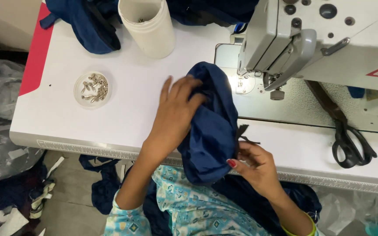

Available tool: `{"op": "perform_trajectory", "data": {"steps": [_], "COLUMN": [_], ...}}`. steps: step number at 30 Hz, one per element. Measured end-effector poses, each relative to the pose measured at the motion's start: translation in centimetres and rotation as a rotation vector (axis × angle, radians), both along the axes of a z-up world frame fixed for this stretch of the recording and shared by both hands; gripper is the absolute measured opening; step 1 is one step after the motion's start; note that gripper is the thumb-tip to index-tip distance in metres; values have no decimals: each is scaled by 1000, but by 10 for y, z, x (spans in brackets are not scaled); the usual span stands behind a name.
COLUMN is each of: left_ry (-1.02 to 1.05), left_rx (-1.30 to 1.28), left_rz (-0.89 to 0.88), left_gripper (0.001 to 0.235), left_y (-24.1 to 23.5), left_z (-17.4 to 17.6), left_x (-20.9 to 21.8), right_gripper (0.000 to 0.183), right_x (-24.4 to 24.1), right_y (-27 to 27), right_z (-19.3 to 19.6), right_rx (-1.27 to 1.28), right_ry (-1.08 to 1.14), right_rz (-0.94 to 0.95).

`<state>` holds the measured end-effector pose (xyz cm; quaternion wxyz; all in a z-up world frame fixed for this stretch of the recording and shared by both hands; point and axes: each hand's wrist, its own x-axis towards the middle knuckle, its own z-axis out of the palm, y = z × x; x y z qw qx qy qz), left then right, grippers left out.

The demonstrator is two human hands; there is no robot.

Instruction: Sewing blue fabric components using an industrial sewing machine.

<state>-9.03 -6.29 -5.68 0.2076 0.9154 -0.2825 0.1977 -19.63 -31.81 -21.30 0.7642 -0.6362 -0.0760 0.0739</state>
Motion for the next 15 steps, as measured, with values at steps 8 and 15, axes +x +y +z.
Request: {"op": "perform_trajectory", "data": {"steps": [8,15], "left_ry": [239,448], "left_rx": [-321,-515], "left_rz": [90,-35], "left_gripper": [35,27], "left_y": [-19,16], "left_z": [16,16], "left_x": [-87,-92], "right_gripper": [62,25], "right_x": [2,4], "right_y": [39,-19], "right_z": [67,94], "right_rx": [-188,-529], "right_ry": [-251,-614], "right_rz": [172,58]}}
